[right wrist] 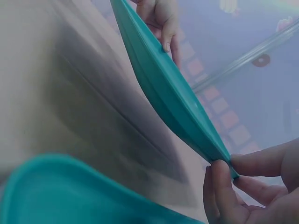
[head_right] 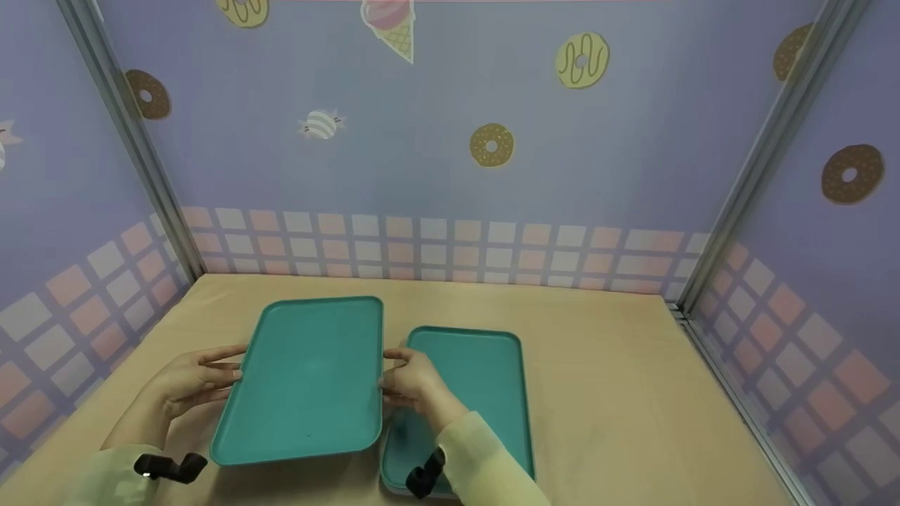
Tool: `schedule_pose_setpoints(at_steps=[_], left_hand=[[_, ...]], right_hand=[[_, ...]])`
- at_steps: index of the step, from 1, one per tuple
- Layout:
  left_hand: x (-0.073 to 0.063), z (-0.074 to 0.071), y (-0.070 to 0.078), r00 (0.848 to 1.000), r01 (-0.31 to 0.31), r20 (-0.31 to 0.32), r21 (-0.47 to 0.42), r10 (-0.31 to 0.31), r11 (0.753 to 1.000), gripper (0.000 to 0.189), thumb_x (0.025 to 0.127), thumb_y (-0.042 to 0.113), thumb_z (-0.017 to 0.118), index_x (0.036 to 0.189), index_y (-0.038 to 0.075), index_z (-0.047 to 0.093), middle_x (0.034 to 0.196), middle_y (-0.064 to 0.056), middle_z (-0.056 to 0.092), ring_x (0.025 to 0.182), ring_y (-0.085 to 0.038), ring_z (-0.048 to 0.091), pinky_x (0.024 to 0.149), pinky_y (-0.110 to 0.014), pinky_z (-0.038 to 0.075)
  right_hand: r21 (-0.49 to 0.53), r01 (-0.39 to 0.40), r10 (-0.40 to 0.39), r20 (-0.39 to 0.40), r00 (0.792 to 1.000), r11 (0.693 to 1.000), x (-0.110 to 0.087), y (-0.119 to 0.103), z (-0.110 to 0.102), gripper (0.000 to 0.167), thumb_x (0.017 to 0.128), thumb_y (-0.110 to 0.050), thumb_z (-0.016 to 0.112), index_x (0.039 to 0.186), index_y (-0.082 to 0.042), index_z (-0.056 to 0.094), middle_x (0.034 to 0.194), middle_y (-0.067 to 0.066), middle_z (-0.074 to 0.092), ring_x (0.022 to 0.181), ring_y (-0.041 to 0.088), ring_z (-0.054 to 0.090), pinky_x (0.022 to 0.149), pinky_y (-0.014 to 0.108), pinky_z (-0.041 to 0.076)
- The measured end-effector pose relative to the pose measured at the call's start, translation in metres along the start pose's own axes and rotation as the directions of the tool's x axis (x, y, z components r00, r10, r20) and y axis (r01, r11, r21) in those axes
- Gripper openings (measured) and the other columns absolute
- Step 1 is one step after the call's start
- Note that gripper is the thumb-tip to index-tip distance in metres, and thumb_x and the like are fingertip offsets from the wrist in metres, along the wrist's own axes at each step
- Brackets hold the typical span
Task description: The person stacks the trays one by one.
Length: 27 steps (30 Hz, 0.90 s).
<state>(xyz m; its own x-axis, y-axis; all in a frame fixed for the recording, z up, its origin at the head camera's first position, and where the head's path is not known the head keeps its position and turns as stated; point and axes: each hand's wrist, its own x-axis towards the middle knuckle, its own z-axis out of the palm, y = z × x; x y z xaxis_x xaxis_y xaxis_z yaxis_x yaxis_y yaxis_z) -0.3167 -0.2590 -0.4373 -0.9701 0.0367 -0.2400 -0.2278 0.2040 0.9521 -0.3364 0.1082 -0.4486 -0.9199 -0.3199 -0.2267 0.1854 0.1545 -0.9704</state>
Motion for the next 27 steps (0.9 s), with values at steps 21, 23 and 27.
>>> schedule_pose_setpoints(at_steps=[21, 23, 27], left_hand=[[0.017, 0.103, 0.027, 0.996, -0.092, 0.004, -0.079, 0.092, 0.993, 0.056, 0.095, -0.004, 0.067, 0.148, 0.008, 0.056, 0.125, -0.022, 0.062, 0.092, -0.019, 0.071, 0.080, -0.033, 0.066], [0.019, 0.112, 0.028, 0.995, -0.098, 0.009, -0.088, 0.099, 0.991, 0.056, 0.094, -0.005, 0.068, 0.147, 0.008, 0.057, 0.123, -0.021, 0.062, 0.092, -0.020, 0.071, 0.079, -0.034, 0.066], [0.022, 0.131, 0.032, 0.994, -0.101, 0.024, -0.099, 0.103, 0.990, 0.055, 0.093, -0.004, 0.069, 0.146, 0.008, 0.058, 0.120, -0.020, 0.064, 0.091, -0.020, 0.071, 0.078, -0.034, 0.066]], right_hand=[[-0.046, 0.093, -0.095, -0.039, 0.995, 0.995, -0.063, 0.013, -0.097, 0.066, 0.098, -0.008, 0.066, 0.157, -0.001, 0.036, 0.109, 0.005, 0.060, 0.087, 0.013, 0.062, 0.074, 0.027, 0.058], [-0.050, 0.094, -0.096, -0.036, 0.995, 0.994, -0.067, 0.015, -0.104, 0.067, 0.099, -0.009, 0.066, 0.157, 0.000, 0.035, 0.110, 0.006, 0.059, 0.088, 0.013, 0.061, 0.075, 0.027, 0.058], [-0.049, 0.076, -0.077, -0.029, 0.997, 0.996, -0.077, 0.018, -0.121, 0.068, 0.100, -0.010, 0.065, 0.159, -0.001, 0.032, 0.113, 0.006, 0.057, 0.091, 0.013, 0.059, 0.077, 0.026, 0.058]])
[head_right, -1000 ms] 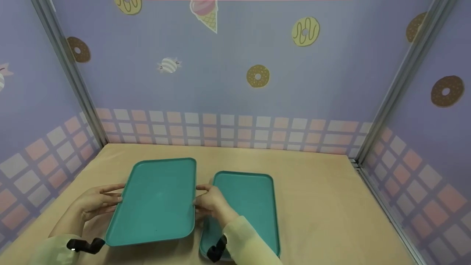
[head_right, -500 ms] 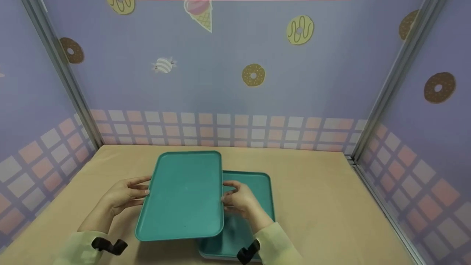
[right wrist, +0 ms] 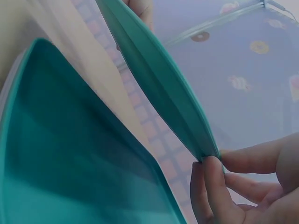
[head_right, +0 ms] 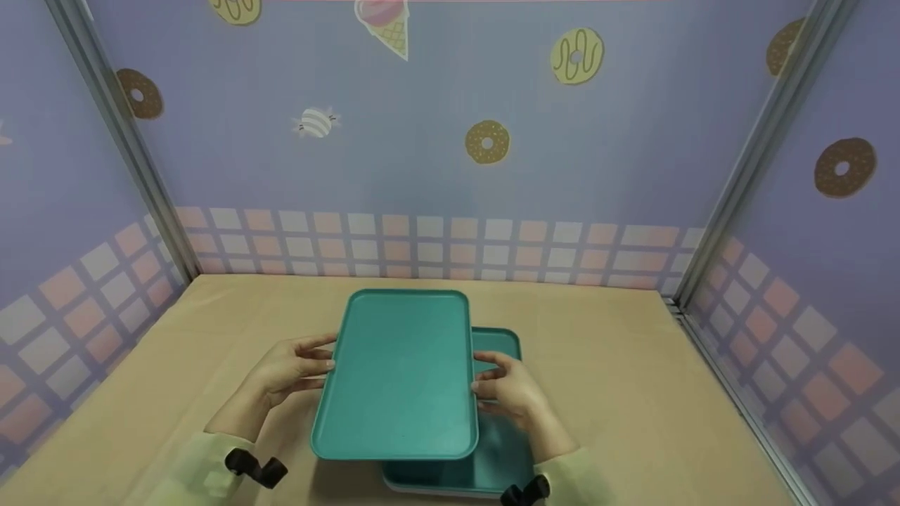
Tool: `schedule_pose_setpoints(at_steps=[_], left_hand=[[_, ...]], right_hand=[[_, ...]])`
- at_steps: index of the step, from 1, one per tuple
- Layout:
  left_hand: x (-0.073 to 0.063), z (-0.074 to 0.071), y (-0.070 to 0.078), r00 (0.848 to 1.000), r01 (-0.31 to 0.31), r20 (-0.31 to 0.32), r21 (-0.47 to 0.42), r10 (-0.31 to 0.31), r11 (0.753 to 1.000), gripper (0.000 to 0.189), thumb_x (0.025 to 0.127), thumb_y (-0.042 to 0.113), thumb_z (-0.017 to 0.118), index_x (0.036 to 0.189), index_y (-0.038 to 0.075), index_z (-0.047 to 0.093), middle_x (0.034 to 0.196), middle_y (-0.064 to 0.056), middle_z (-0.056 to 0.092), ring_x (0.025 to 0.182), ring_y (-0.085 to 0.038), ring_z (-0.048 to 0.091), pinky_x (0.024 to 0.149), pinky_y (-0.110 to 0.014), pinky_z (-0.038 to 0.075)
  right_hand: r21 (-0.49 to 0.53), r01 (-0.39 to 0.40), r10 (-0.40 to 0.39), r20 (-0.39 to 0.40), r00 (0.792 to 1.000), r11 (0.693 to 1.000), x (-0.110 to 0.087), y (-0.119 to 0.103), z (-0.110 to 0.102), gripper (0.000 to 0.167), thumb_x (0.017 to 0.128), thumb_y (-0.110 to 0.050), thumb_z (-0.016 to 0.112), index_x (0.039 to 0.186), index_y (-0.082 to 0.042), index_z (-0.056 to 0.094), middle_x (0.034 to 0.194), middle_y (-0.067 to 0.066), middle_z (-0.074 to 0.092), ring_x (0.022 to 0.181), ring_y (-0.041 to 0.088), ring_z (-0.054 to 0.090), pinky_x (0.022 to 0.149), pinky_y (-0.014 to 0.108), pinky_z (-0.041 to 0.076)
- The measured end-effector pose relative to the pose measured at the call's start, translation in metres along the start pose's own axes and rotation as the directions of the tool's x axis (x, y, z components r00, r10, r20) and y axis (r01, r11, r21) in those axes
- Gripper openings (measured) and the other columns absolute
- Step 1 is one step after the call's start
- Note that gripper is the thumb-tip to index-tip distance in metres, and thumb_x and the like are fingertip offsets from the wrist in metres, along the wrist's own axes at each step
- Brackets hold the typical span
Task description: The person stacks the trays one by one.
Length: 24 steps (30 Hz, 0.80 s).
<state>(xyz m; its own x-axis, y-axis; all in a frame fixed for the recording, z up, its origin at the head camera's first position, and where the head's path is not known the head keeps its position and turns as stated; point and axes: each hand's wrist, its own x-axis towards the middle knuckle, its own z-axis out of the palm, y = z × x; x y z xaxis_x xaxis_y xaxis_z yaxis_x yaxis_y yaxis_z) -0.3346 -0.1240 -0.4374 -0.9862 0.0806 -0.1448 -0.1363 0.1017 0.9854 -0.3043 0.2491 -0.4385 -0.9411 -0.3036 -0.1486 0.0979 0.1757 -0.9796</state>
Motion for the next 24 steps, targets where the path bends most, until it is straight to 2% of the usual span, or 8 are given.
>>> schedule_pose_setpoints(at_steps=[6, 16, 24], left_hand=[[0.005, 0.024, 0.001, 0.999, -0.016, 0.037, 0.023, 0.015, 1.000, 0.056, 0.093, -0.003, 0.070, 0.146, 0.008, 0.058, 0.121, -0.020, 0.064, 0.089, -0.018, 0.071, 0.076, -0.032, 0.065], [0.010, 0.053, -0.013, 0.996, -0.034, 0.082, 0.103, 0.025, 0.994, 0.059, 0.093, -0.002, 0.070, 0.149, 0.003, 0.053, 0.122, -0.022, 0.066, 0.088, -0.017, 0.073, 0.078, -0.034, 0.066], [0.015, 0.073, -0.021, 0.996, -0.029, 0.083, 0.137, 0.018, 0.990, 0.056, 0.091, -0.005, 0.071, 0.145, 0.003, 0.058, 0.114, -0.017, 0.067, 0.086, -0.018, 0.070, 0.077, -0.034, 0.065]], right_hand=[[-0.002, -0.034, 0.034, -0.016, 0.999, 0.999, -0.012, 0.005, -0.022, 0.071, 0.100, -0.010, 0.065, 0.160, -0.001, 0.028, 0.113, 0.004, 0.055, 0.092, 0.011, 0.059, 0.076, 0.022, 0.059], [-0.013, -0.078, 0.077, -0.038, 0.996, 0.997, -0.025, 0.021, -0.044, 0.074, 0.098, -0.010, 0.068, 0.160, 0.000, 0.029, 0.117, 0.008, 0.058, 0.098, 0.015, 0.062, 0.080, 0.027, 0.059], [-0.007, -0.098, 0.097, -0.033, 0.995, 0.995, -0.030, 0.037, -0.055, 0.076, 0.097, -0.010, 0.069, 0.160, 0.001, 0.028, 0.121, 0.011, 0.061, 0.098, 0.015, 0.068, 0.080, 0.027, 0.061]])
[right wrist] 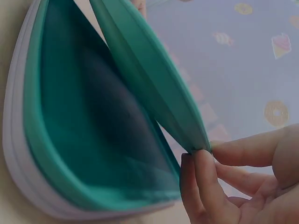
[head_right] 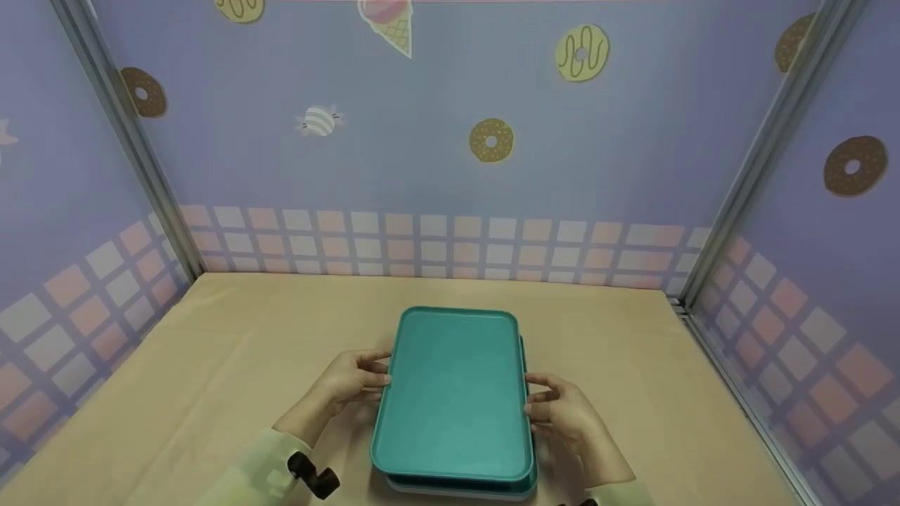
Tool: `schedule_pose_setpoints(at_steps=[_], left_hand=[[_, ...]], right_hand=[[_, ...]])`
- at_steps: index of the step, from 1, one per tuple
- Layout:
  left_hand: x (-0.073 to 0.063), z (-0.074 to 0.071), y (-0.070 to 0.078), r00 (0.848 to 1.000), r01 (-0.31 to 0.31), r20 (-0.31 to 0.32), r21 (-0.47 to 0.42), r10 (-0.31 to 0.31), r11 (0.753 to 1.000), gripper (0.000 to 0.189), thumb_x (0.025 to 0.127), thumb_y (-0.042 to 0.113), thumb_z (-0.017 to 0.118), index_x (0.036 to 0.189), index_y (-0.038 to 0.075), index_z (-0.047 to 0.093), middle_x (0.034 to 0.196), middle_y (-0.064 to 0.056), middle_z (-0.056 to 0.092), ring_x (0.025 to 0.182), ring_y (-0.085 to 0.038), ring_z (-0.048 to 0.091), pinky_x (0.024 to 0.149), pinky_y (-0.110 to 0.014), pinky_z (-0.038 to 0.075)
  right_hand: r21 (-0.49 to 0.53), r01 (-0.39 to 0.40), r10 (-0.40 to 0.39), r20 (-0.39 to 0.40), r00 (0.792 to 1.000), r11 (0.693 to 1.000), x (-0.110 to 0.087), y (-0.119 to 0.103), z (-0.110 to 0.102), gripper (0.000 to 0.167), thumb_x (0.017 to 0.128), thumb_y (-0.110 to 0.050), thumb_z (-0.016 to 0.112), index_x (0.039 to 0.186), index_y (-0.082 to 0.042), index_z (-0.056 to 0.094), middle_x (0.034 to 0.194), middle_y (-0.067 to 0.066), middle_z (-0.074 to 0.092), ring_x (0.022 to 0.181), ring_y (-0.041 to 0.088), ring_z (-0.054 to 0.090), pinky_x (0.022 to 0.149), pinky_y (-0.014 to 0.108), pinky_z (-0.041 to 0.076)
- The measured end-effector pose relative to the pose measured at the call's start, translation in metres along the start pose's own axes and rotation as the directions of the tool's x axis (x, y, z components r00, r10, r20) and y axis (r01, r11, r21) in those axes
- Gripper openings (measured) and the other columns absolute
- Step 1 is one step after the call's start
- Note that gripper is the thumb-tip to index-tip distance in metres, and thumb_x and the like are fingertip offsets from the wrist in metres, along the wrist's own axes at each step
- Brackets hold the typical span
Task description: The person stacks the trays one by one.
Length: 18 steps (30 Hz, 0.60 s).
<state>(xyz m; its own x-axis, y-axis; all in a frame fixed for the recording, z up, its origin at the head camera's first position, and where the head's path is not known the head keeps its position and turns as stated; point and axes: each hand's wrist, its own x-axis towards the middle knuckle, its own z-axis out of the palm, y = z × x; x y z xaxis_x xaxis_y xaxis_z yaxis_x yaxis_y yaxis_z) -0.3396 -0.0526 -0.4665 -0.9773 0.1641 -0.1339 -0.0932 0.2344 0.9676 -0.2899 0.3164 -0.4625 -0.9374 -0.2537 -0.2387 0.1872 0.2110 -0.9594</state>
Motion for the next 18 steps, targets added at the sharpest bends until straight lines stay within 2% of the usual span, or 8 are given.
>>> schedule_pose_setpoints(at_steps=[5, 10, 18], left_hand=[[0.002, 0.011, -0.004, 1.000, 0.007, 0.003, 0.004, -0.007, 1.000, 0.057, 0.090, -0.007, 0.070, 0.145, 0.000, 0.057, 0.110, -0.015, 0.065, 0.083, -0.017, 0.067, 0.076, -0.034, 0.064], [0.004, 0.020, -0.007, 1.000, 0.020, -0.009, 0.022, -0.019, 1.000, 0.057, 0.089, -0.008, 0.069, 0.144, 0.000, 0.057, 0.106, -0.012, 0.065, 0.085, -0.020, 0.068, 0.078, -0.035, 0.063], [0.006, 0.024, -0.005, 1.000, 0.000, -0.019, 0.113, 0.002, 0.994, 0.056, 0.089, -0.010, 0.067, 0.143, -0.006, 0.056, 0.100, -0.010, 0.065, 0.083, -0.020, 0.066, 0.076, -0.035, 0.063]], right_hand=[[-0.016, -0.018, 0.018, -0.027, 0.999, 1.000, -0.001, 0.007, -0.002, 0.076, 0.095, -0.005, 0.068, 0.159, 0.005, 0.028, 0.119, 0.014, 0.063, 0.096, 0.017, 0.068, 0.078, 0.028, 0.061], [-0.055, -0.038, 0.033, -0.087, 0.996, 0.998, 0.000, 0.013, 0.000, 0.073, 0.092, 0.001, 0.064, 0.157, 0.007, 0.030, 0.115, 0.015, 0.063, 0.090, 0.017, 0.064, 0.072, 0.027, 0.057], [-0.092, -0.035, 0.022, -0.137, 0.990, 0.995, 0.003, 0.015, 0.005, 0.070, 0.091, 0.006, 0.059, 0.155, 0.010, 0.032, 0.103, 0.011, 0.061, 0.081, 0.017, 0.056, 0.066, 0.027, 0.052]])
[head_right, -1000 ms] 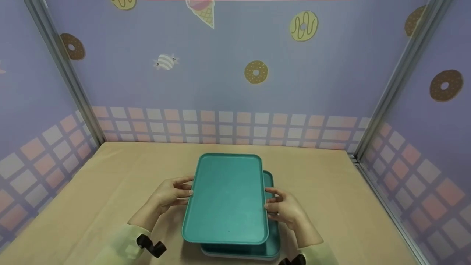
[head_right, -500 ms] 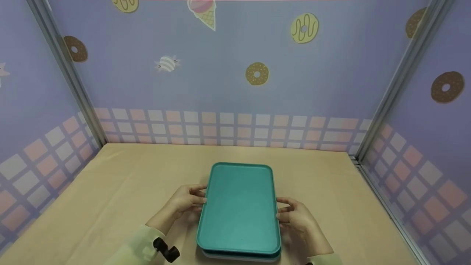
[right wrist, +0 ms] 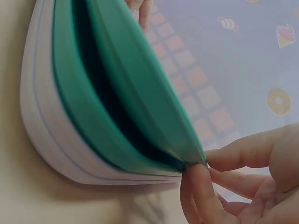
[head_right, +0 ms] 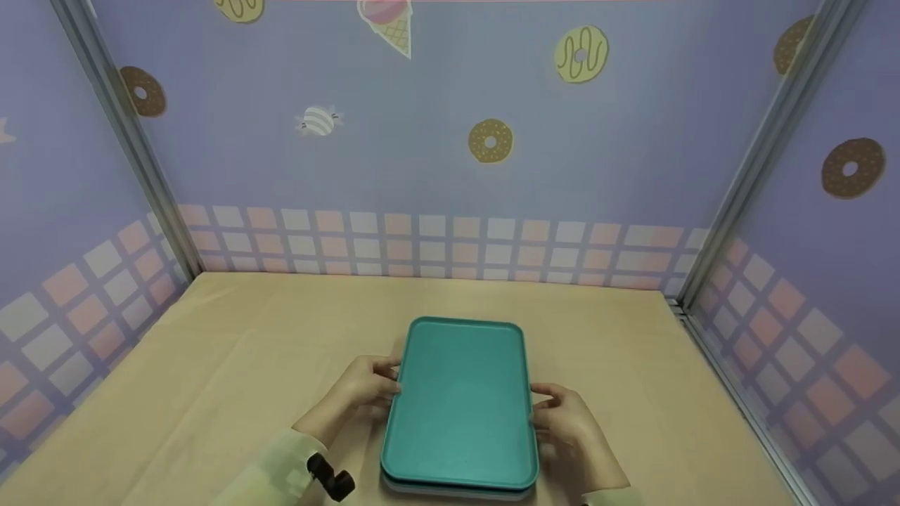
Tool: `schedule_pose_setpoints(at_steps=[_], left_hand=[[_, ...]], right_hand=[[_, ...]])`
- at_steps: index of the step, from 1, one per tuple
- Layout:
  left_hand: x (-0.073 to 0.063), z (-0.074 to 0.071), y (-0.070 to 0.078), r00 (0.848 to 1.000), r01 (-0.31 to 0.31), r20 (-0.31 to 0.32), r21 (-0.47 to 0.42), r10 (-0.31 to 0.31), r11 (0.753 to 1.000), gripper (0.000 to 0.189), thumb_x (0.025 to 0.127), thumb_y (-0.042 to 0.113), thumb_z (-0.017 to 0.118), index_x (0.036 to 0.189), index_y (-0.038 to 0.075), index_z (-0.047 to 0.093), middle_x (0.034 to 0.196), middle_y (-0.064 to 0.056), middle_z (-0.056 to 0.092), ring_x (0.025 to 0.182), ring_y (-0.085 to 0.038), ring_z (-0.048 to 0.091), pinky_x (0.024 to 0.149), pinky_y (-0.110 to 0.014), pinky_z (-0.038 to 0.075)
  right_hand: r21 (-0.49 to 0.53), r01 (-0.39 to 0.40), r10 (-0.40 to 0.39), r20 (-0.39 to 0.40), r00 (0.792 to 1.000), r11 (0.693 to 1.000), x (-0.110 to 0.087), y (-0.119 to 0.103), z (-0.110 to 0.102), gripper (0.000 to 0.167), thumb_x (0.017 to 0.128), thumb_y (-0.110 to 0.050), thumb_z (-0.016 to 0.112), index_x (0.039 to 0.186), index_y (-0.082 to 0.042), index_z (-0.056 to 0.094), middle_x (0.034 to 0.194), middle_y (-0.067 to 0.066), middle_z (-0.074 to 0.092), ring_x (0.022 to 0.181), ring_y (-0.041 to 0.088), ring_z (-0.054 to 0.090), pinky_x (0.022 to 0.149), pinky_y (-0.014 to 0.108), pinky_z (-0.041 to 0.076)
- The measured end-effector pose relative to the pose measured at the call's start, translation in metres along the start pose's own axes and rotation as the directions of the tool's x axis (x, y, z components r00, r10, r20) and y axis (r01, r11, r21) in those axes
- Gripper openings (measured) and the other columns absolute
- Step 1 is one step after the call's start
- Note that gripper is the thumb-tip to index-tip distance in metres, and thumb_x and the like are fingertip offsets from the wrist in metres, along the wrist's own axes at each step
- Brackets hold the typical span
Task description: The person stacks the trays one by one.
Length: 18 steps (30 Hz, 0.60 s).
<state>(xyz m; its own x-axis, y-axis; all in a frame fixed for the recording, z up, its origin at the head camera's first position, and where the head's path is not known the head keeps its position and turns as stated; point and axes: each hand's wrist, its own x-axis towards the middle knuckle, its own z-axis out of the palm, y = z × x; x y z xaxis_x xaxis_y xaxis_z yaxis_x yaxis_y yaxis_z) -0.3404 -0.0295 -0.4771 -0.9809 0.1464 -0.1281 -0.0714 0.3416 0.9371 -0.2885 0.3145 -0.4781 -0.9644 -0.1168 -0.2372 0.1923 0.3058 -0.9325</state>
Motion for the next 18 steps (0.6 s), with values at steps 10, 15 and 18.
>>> schedule_pose_setpoints(at_steps=[10, 15, 18], left_hand=[[0.0001, 0.0008, 0.0039, 0.999, -0.037, 0.005, 0.049, 0.037, 0.998, 0.058, 0.085, -0.015, 0.065, 0.142, -0.010, 0.055, 0.085, -0.003, 0.054, 0.068, -0.013, 0.055, 0.060, -0.026, 0.056], [-0.0008, 0.0011, 0.0039, 0.999, -0.040, 0.001, 0.061, 0.040, 0.997, 0.057, 0.084, -0.016, 0.063, 0.141, -0.009, 0.056, 0.082, -0.002, 0.050, 0.067, -0.013, 0.051, 0.057, -0.024, 0.051], [-0.0013, 0.0014, 0.0029, 0.999, -0.039, -0.003, 0.072, 0.039, 0.997, 0.058, 0.084, -0.016, 0.064, 0.140, -0.009, 0.057, 0.083, -0.003, 0.051, 0.068, -0.014, 0.052, 0.058, -0.024, 0.052]], right_hand=[[-0.041, 0.009, -0.011, -0.053, 0.999, 0.999, 0.0006, -0.0002, 0.0058, 0.066, 0.090, 0.007, 0.059, 0.152, 0.009, 0.038, 0.099, 0.010, 0.057, 0.079, 0.017, 0.054, 0.063, 0.028, 0.052], [-0.080, -0.003, -0.003, -0.079, 0.997, 0.997, 0.0004, 0.0008, 0.0089, 0.064, 0.089, 0.007, 0.059, 0.151, 0.009, 0.042, 0.099, 0.012, 0.058, 0.078, 0.018, 0.055, 0.064, 0.027, 0.053], [-0.098, -0.001, -0.007, -0.078, 0.997, 0.995, 0.0018, 0.0028, 0.0086, 0.064, 0.089, 0.007, 0.059, 0.150, 0.010, 0.041, 0.098, 0.012, 0.059, 0.078, 0.019, 0.055, 0.065, 0.028, 0.054]])
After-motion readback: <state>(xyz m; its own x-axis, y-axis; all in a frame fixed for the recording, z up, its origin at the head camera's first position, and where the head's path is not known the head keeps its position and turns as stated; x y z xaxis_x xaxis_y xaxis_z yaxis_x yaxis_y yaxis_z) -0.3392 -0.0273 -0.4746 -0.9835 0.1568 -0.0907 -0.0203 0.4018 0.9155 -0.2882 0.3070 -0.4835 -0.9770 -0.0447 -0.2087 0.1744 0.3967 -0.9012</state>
